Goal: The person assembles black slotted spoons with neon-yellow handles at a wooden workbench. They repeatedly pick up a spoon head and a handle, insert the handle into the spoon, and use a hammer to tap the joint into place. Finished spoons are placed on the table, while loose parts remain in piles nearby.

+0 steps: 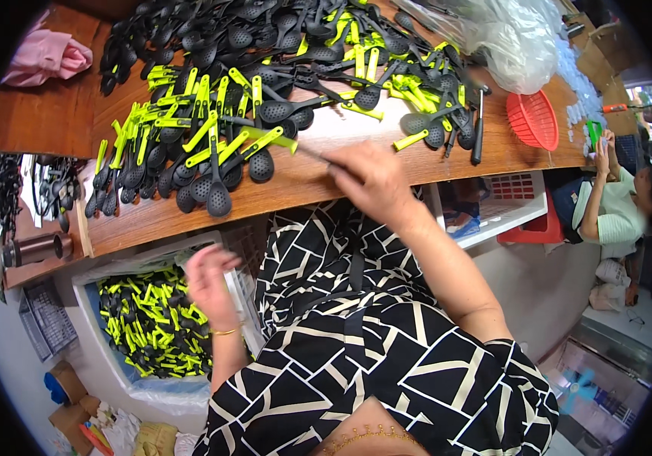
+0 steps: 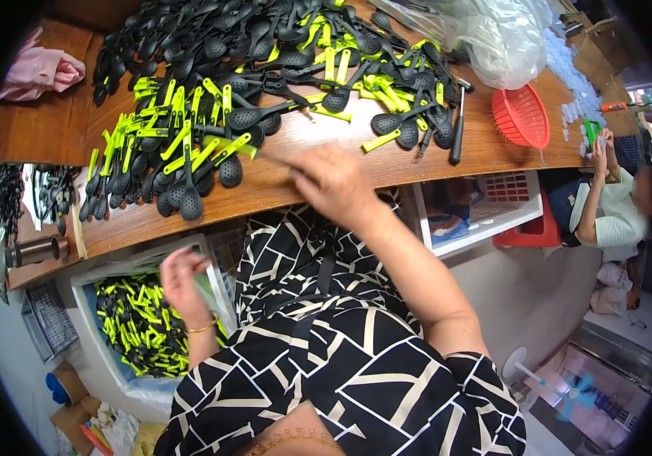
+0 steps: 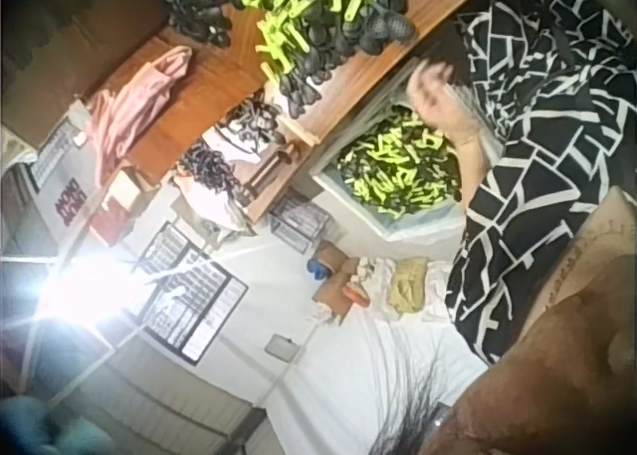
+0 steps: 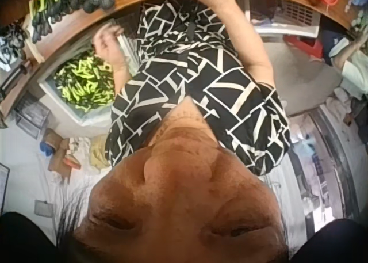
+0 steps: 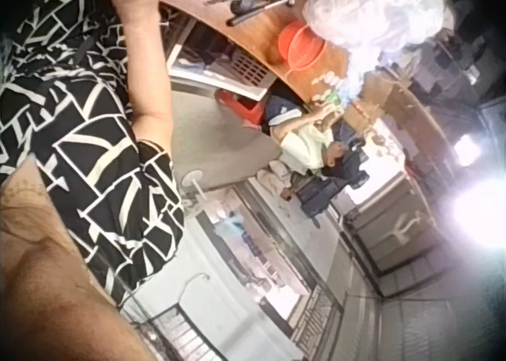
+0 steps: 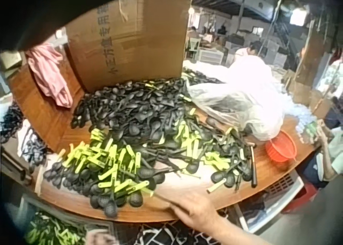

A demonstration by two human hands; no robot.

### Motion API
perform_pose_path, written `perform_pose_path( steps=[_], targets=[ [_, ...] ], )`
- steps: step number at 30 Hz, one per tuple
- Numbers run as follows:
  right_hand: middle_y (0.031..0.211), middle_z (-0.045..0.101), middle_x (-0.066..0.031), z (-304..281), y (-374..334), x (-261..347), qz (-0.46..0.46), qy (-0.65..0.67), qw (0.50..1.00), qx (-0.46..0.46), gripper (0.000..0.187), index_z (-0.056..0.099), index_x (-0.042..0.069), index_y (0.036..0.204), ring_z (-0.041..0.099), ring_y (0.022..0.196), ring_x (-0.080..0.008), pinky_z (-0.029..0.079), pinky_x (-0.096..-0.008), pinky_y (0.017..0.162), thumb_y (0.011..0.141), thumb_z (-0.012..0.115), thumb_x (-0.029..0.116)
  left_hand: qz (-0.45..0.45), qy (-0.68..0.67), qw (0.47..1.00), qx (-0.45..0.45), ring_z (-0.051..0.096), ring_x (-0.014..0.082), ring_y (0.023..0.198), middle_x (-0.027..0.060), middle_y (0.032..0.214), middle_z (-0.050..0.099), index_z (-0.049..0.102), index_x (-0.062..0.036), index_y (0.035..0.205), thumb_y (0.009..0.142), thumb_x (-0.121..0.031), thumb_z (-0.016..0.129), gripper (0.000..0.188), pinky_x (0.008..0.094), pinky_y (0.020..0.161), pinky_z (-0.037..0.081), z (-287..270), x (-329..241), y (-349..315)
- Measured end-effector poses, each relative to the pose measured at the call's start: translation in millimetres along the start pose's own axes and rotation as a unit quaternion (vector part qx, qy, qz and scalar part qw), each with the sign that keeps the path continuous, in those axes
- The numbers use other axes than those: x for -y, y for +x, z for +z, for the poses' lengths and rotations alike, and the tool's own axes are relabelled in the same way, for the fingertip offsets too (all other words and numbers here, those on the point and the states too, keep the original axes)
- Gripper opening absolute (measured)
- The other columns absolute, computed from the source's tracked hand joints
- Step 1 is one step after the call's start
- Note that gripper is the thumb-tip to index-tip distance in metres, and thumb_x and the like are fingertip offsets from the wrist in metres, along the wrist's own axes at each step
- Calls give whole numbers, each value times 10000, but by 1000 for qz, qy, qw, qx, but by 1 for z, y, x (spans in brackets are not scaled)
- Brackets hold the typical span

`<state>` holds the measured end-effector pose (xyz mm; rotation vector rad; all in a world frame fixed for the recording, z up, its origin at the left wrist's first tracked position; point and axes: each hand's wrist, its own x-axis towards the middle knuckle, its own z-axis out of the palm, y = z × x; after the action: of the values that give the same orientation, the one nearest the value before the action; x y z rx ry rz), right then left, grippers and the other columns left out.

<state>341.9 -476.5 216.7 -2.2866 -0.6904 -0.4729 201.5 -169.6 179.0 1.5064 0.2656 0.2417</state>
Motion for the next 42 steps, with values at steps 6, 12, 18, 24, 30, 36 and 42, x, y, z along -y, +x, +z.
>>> perform_pose_path(
  steps=[6, 12, 18, 24, 30, 36, 42],
  targets=[
    [926, 721, -45, -2, -13, 37, -97, -25, 995, 30, 332, 750, 118, 1094, 657, 763, -243, 515, -369, 682, 765, 790, 109, -136, -211, 962, 105, 671, 223, 1102, 177, 1324, 620, 361, 20, 1508, 1073, -171, 538, 507, 341, 982, 533, 147, -18, 46],
    [940, 714, -51, -32, 7, -48, -2, -2, 999, 34, 254, 746, 125, 1036, 653, 907, -251, 495, -391, 781, 800, 795, 204, -162, -211, 947, 179, 692, 226, 1060, 202, 1277, 639, 281, -33, 1552, 1094, -206, 479, 528, 336, 917, 554, 157, -2, 64],
    [1129, 683, -11, -61, 34, -131, 88, -277, 956, 19, 187, 763, 159, 954, 588, 1133, -247, 435, -418, 931, 791, 808, 240, -149, -156, 955, 204, 731, 233, 959, 207, 1246, 651, 383, -72, 1355, 1100, -227, 464, 309, 328, 820, 585, 160, 1, 68],
    [1048, 712, -41, -64, 39, -144, 125, -198, 972, 22, 157, 765, 133, 937, 617, 1056, -251, 437, -397, 908, 822, 783, 238, -160, -145, 952, 217, 732, 217, 940, 172, 1200, 672, 446, -70, 1253, 1090, -201, 497, 215, 316, 812, 580, 157, 3, 69],
    [1058, 731, -41, -53, 95, -163, 37, -195, 979, -47, 147, 752, 108, 988, 626, 1068, -264, 454, -414, 926, 867, 726, 189, -175, -90, 948, 251, 717, 154, 889, 91, 1007, 696, 493, -10, 1419, 1071, -147, 535, 376, 270, 806, 575, 159, -1, 91],
    [1119, 736, -4, -37, 130, -190, 71, -323, 940, 83, 183, 767, 171, 1023, 607, 1138, -228, 405, -416, 950, 877, 670, 225, -154, -8, 948, 278, 713, 151, 843, 115, 1019, 688, 431, 0, 1409, 1081, -149, 499, 367, 272, 771, 581, 161, -5, 91],
    [976, 767, -68, -58, 133, -190, 225, -153, 956, 112, 220, 754, 126, 1014, 693, 944, -245, 478, -389, 877, 852, 747, 275, -180, 36, 940, 288, 707, 139, 776, 114, 983, 689, 450, 4, 1286, 1061, -112, 525, 264, 233, 678, 563, 165, -10, 103]
  ],
)
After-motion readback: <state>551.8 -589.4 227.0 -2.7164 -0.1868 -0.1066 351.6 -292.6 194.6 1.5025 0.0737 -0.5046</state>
